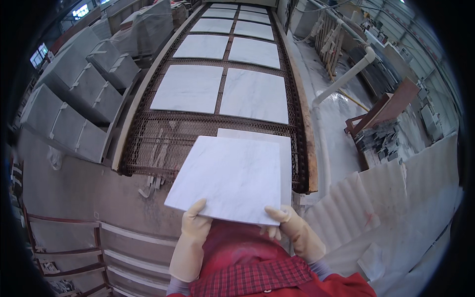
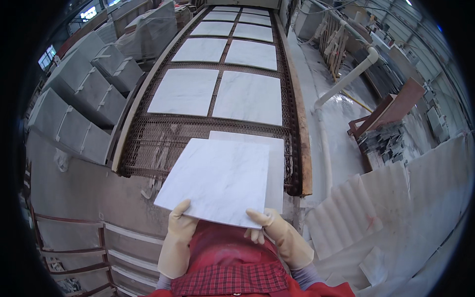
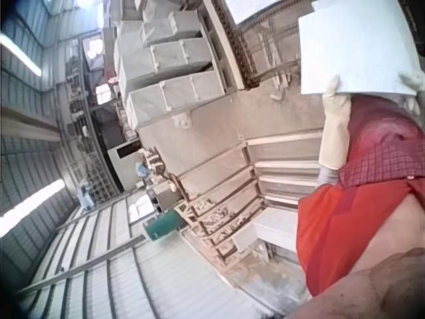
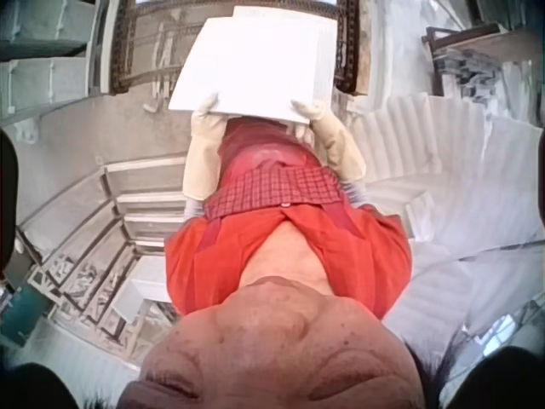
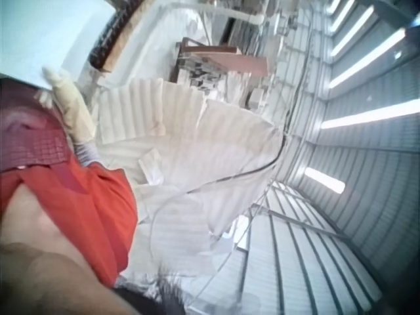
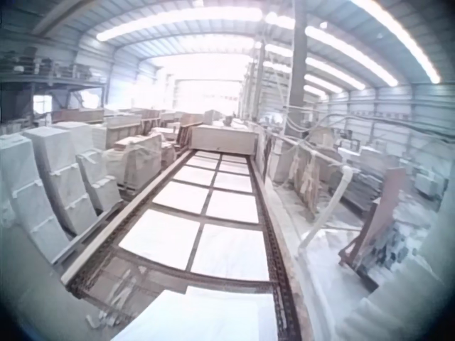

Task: The person repeatedly picks up white rectangular tiles from a nearby stack and places them onto a moving conveyor belt. The person wears gloves and handles the tiles one at a time, walking back and forth between the stack and the belt.

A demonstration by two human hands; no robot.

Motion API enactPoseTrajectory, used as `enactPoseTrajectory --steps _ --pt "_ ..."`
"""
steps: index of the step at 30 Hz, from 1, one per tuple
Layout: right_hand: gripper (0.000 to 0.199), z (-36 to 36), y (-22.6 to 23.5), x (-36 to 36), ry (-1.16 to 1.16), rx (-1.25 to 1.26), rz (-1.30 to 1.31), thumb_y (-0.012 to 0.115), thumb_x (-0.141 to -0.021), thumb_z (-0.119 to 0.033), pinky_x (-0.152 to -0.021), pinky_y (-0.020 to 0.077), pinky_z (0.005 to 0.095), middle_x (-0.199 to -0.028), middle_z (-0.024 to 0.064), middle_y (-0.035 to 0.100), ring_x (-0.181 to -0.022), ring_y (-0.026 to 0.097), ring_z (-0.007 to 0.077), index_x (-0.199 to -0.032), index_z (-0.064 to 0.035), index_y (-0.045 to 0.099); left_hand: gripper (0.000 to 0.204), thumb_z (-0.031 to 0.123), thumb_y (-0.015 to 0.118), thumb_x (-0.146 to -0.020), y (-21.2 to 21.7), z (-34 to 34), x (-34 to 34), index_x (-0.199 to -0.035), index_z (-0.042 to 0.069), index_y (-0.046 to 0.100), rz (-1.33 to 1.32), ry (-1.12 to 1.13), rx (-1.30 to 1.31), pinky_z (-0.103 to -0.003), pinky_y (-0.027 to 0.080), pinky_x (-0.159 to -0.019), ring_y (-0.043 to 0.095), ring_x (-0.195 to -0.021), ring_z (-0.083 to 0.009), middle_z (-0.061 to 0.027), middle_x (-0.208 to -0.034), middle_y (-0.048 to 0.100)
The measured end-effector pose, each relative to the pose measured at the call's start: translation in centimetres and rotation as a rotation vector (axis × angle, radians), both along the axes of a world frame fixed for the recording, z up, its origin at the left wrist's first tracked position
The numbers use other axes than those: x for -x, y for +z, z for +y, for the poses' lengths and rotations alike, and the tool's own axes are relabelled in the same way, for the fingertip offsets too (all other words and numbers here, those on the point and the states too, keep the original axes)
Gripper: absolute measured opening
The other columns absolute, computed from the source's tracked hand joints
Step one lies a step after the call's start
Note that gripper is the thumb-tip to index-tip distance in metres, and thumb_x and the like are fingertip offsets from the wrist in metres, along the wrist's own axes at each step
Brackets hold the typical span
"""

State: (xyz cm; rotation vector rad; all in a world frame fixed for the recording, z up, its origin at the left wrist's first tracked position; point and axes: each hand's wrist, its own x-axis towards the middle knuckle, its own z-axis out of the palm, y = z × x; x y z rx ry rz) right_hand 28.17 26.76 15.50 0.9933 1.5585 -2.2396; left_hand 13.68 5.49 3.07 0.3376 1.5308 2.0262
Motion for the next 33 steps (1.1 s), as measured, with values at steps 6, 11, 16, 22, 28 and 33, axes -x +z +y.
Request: enactPoseTrajectory --steps 6,11,16,22,28,33 --pt "0.047 -0.6 -2.9 4.3 0.165 0.152 -0.011 0.054 -0.09 -0.047 -0.047 0.0436 0.0246 -0.063 0.0106 0.061 -0.046 0.054 0.0147 -0.091 -0.0008 0.062 0.024 -0.007 0.061 -0.083 3.5 -1.9 3.0 -0.106 -0.001 0.061 -0.107 0.208 -0.081 -0.036 0.048 -0.092 0.058 -0.104 -0.0198 -0.0118 -0.111 0.062" --pt "0.048 -1.9 -4.8 10.4 0.28 0.211 0.044 0.053 -0.09 -0.048 -0.049 0.0437 0.0244 -0.063 0.0103 0.061 -0.046 0.054 0.0151 -0.092 -0.0004 0.061 0.022 -0.003 0.054 -0.086 2.5 -5.2 7.9 -0.107 0.0 0.061 -0.213 0.343 -0.199 -0.041 0.05 -0.092 0.058 -0.104 -0.0254 -0.0146 -0.114 0.059" --pt "0.048 -2.1 -5.7 15.2 0.342 0.119 0.047 0.052 -0.089 -0.052 -0.059 0.0416 0.0266 -0.065 0.0059 0.062 -0.047 0.053 0.0128 -0.093 -0.0051 0.063 0.023 0.002 0.053 -0.088 2.2 -5.2 12.6 -0.11 0.0 0.06 -0.24 0.374 -0.232 -0.042 0.048 -0.094 0.057 -0.106 -0.027 -0.0162 -0.116 0.057" --pt "0.051 -4.0 -8.5 17.7 0.397 0.105 0.023 0.052 -0.089 -0.053 -0.053 0.0431 0.0257 -0.066 0.0066 0.063 -0.045 0.053 0.0136 -0.092 -0.0035 0.063 0.026 0.003 0.053 -0.088 0.0 -6.1 14.6 -0.113 -0.001 0.058 -0.268 0.549 -0.13 -0.042 0.048 -0.093 0.057 -0.106 -0.0275 -0.0169 -0.118 0.057" --pt "0.051 -5.0 -10.0 18.0 0.415 0.145 -0.038 0.05 -0.09 -0.052 -0.049 0.0457 0.0291 -0.07 0.009 0.065 -0.047 0.055 0.0152 -0.09 -0.002 0.061 0.031 0.01 0.053 -0.088 -0.2 -5.9 15.3 -0.117 -0.002 0.055 -0.327 0.61 -0.058 -0.044 0.049 -0.092 0.057 -0.107 -0.0294 -0.0173 -0.119 0.056" --pt "0.053 -6.4 -12.3 18.8 0.468 0.048 -0.096 0.05 -0.091 -0.05 -0.045 0.049 0.0285 -0.073 0.0117 0.066 -0.048 0.058 0.0178 -0.094 0.0022 0.061 0.04 0.015 0.055 -0.087 -3.6 -7.4 16.6 -0.123 -0.003 0.05 -0.407 0.65 -0.142 -0.049 0.045 -0.096 0.054 -0.112 -0.0323 -0.0174 -0.124 0.054"
